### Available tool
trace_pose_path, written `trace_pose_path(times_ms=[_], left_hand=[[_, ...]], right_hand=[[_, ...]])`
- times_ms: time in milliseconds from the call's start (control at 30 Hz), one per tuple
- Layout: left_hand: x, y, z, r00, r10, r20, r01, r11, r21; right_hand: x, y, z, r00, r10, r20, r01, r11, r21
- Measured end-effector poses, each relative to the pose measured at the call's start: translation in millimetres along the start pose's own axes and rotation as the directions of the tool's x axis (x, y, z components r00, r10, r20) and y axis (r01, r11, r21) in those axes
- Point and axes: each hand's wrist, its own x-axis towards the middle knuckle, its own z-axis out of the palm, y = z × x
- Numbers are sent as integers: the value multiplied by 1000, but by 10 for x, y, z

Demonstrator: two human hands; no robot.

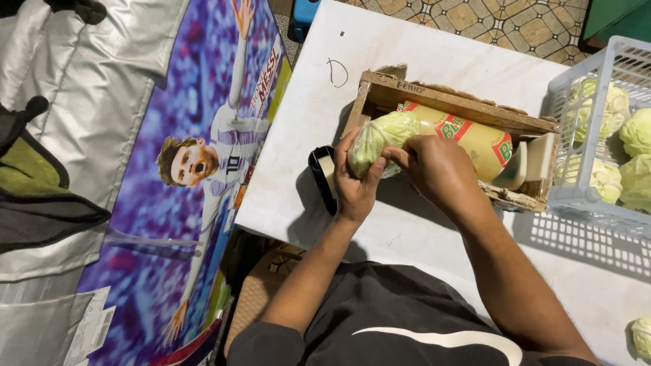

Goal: Wrapping individual cabbages in plastic film and placing them into a plastic crate for storage or transport.

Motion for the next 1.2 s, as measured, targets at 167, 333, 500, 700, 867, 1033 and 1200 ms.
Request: trace_pose_path(times_ms=[167,333,500,700,867,1033,1200], left_hand=[[-20,31,-22,1000,-21,7,21,1000,-14],[15,152,-28,999,-39,12,39,999,-33],[-5,212,45,992,-126,3,126,989,-72],[-98,232,162,963,-266,-49,253,948,-191],[-94,135,86,930,-367,14,356,891,-282],[-125,102,-86,902,-405,146,429,880,-205],[-121,212,-154,914,-292,281,270,956,115]], right_hand=[[45,90,-45,1000,-5,-31,6,1000,16],[145,302,42,997,-45,-55,54,983,176],[144,540,156,981,-194,-13,156,742,652],[199,914,313,976,-215,-24,185,773,607],[119,1011,495,976,-212,-51,180,653,736],[39,1117,594,980,-200,-19,137,594,793],[-179,986,372,901,-214,-378,389,786,481]])
